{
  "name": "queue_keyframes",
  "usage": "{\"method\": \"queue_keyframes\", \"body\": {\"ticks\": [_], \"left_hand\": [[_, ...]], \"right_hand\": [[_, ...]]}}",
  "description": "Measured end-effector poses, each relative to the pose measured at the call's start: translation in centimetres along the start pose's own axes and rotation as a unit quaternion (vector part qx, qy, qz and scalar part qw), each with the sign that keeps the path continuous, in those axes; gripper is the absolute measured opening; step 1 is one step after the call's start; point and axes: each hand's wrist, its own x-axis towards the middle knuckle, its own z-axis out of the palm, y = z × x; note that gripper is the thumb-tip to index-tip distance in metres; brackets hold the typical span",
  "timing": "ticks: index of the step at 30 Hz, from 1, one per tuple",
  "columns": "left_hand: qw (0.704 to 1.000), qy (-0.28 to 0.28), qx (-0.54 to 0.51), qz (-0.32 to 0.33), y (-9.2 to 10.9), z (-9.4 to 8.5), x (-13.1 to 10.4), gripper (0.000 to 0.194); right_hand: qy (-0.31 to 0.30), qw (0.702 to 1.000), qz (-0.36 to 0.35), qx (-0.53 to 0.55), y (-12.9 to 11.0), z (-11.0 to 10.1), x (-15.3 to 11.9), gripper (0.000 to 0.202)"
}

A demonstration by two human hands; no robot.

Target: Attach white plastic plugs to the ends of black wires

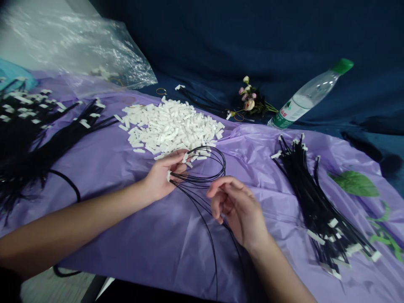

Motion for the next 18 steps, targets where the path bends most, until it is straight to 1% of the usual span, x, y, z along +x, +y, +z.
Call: {"method": "queue_keyframes", "body": {"ticks": [2, 5, 8, 11, 13, 15, 17, 18], "left_hand": [[1.000, 0.001, 0.001, -0.002, 0.0, 0.0, 0.0, 0.013], [1.000, 0.008, 0.012, 0.001, 0.0, 0.2, 0.0, 0.011], [0.999, 0.010, 0.036, 0.006, 0.0, 0.2, -0.1, 0.010], [0.998, -0.009, 0.057, 0.021, -0.2, 0.1, -0.2, 0.012], [0.997, -0.023, 0.070, 0.032, -0.4, 0.0, -0.2, 0.014], [0.995, -0.033, 0.081, 0.043, -0.6, -0.1, -0.2, 0.016], [0.994, -0.046, 0.090, 0.052, -0.8, -0.2, -0.2, 0.018], [0.992, -0.055, 0.095, 0.058, -0.8, -0.2, -0.2, 0.018]], "right_hand": [[0.027, 0.999, -0.030, 0.018, -0.6, -0.7, 0.3, 0.015], [0.103, 0.991, -0.086, -0.004, -1.0, -1.5, 0.7, 0.013], [0.165, 0.978, -0.129, 0.001, -1.2, -2.1, 1.0, 0.020], [0.196, 0.966, -0.169, 0.027, -1.5, -2.4, 1.1, 0.027], [0.189, 0.963, -0.188, 0.028, -1.6, -2.3, 0.9, 0.028], [0.145, 0.970, -0.196, 0.007, -1.3, -2.0, 0.6, 0.022], [0.098, 0.972, -0.206, -0.056, -0.8, -1.5, 0.2, 0.010], [0.087, 0.967, -0.214, -0.111, -0.6, -1.2, 0.0, 0.006]]}}
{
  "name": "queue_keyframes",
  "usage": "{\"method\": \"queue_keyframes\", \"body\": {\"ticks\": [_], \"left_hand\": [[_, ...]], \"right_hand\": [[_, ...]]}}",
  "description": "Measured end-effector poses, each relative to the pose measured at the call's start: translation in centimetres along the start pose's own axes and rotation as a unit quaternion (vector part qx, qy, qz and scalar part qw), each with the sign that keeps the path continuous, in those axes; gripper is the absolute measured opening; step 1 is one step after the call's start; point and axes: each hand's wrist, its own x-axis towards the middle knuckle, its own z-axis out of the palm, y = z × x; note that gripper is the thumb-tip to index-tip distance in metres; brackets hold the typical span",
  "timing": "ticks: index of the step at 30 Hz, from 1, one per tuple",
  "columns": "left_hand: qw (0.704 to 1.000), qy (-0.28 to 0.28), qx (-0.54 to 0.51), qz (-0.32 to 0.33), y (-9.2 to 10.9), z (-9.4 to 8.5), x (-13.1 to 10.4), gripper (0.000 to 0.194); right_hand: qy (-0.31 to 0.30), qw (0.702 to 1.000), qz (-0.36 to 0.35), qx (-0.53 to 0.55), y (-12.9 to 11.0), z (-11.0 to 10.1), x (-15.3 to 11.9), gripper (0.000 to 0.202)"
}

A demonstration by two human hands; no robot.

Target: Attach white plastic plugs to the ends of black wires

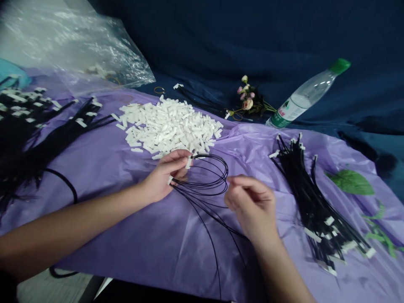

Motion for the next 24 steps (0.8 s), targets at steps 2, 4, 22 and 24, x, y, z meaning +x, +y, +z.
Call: {"method": "queue_keyframes", "body": {"ticks": [2, 4, 22, 24], "left_hand": [[1.000, -0.018, 0.010, 0.013, -0.1, 0.0, 0.0, 0.018], [0.999, -0.036, 0.019, 0.022, -0.2, 0.0, -0.1, 0.017], [0.995, -0.102, 0.016, 0.012, -0.3, -0.3, -0.3, 0.014], [0.995, -0.102, 0.018, 0.010, -0.4, -0.3, -0.3, 0.014]], "right_hand": [[-0.022, 0.988, -0.043, -0.144, 0.1, 0.6, -0.6, 0.011], [-0.035, 0.955, -0.091, -0.281, 0.1, 1.0, -0.8, 0.011], [-0.074, 0.909, -0.157, -0.378, 0.3, 1.5, -0.5, 0.007], [-0.076, 0.909, -0.157, -0.378, 0.3, 1.5, -0.5, 0.007]]}}
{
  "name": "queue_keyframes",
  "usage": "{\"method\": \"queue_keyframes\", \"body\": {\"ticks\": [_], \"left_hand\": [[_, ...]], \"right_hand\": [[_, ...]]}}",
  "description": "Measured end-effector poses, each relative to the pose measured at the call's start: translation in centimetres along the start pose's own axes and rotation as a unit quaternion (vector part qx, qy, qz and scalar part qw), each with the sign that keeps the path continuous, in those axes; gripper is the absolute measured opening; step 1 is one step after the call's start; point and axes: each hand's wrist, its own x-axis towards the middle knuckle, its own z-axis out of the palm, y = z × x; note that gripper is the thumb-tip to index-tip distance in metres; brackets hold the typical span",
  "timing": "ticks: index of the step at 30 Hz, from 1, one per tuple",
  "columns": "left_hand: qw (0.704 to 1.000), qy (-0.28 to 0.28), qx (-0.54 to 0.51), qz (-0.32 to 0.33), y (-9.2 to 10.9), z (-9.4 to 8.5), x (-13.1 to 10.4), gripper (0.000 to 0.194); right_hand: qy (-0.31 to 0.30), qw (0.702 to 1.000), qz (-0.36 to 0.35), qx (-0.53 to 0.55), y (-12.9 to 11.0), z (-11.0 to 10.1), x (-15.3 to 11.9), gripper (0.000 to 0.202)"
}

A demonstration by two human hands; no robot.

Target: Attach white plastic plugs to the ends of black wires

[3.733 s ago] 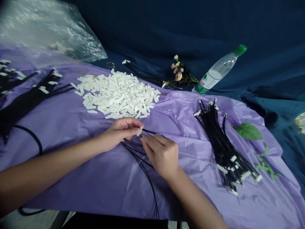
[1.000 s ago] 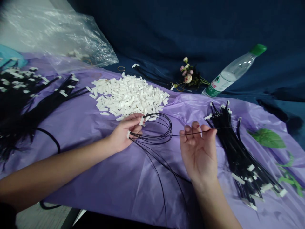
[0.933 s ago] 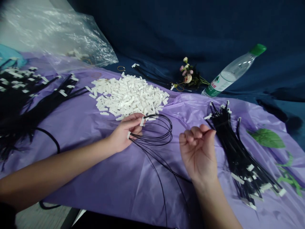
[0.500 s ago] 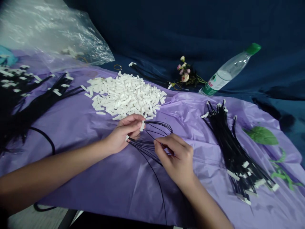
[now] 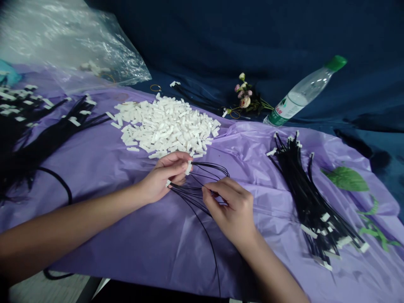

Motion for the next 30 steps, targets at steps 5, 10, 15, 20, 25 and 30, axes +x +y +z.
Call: {"method": "queue_keyframes", "body": {"ticks": [5, 10, 15, 20, 25, 30], "left_hand": [[1.000, -0.002, 0.004, 0.002, 0.01, 0.01, 0.06, 0.014], [1.000, 0.000, 0.012, 0.006, 0.11, 0.07, 0.08, 0.014], [1.000, -0.001, 0.019, 0.008, 0.10, 0.08, -0.04, 0.015], [0.999, -0.009, 0.031, 0.008, -0.02, 0.07, 0.01, 0.015], [0.999, -0.005, 0.041, 0.007, -0.02, 0.09, -0.01, 0.016], [0.999, -0.005, 0.044, 0.005, -0.04, 0.10, -0.05, 0.016]], "right_hand": [[-0.014, 1.000, 0.005, 0.005, 0.00, -0.11, -0.05, 0.008], [-0.017, 0.999, 0.029, 0.007, 0.03, -0.06, -0.03, 0.007], [-0.010, 0.999, 0.047, 0.001, 0.06, 0.02, -0.08, 0.008], [-0.002, 0.999, 0.054, -0.004, 0.21, 0.07, -0.15, 0.009], [0.002, 0.999, 0.050, -0.013, 0.34, 0.19, -0.15, 0.010], [0.010, 0.999, 0.031, -0.027, 0.22, 0.13, -0.04, 0.008]]}}
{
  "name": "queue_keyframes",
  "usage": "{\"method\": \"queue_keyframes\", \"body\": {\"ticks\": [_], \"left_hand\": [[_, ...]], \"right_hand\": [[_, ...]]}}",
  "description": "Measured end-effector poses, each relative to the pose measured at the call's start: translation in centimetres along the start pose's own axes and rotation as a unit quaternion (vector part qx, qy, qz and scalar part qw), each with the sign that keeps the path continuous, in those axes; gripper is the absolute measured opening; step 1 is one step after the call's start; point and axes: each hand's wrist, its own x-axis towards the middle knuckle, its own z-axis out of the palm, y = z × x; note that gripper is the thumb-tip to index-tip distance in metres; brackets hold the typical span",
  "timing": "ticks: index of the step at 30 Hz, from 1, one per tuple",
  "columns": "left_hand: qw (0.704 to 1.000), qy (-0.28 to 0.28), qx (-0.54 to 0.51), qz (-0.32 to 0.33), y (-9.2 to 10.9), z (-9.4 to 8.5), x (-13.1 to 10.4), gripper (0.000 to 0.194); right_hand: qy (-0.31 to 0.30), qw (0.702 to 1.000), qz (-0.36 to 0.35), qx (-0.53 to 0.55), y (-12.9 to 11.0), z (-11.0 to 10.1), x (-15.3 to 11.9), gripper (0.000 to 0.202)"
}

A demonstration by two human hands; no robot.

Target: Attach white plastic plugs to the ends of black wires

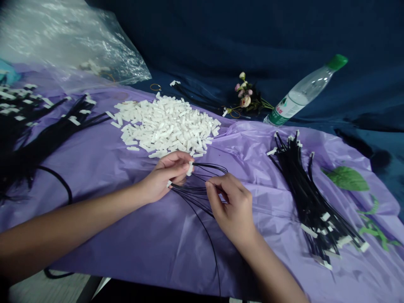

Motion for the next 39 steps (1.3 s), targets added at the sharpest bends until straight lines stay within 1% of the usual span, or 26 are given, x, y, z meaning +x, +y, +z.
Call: {"method": "queue_keyframes", "body": {"ticks": [13, 20, 30, 39], "left_hand": [[1.000, 0.014, -0.011, -0.012, 0.11, 0.00, 0.02, 0.018], [1.000, 0.012, -0.012, -0.011, 0.16, 0.04, 0.06, 0.017], [0.999, 0.025, -0.001, -0.027, 0.21, 0.05, 0.14, 0.017], [0.999, 0.034, 0.003, -0.039, 0.30, 0.16, 0.12, 0.017]], "right_hand": [[0.025, 0.999, -0.042, -0.018, -0.16, 0.01, -0.17, 0.010], [0.030, 0.995, -0.086, -0.046, 0.01, 0.07, -0.15, 0.013], [0.036, 0.991, -0.104, -0.078, -0.02, 0.13, -0.19, 0.013], [0.037, 0.990, -0.105, -0.085, -0.01, 0.17, -0.22, 0.013]]}}
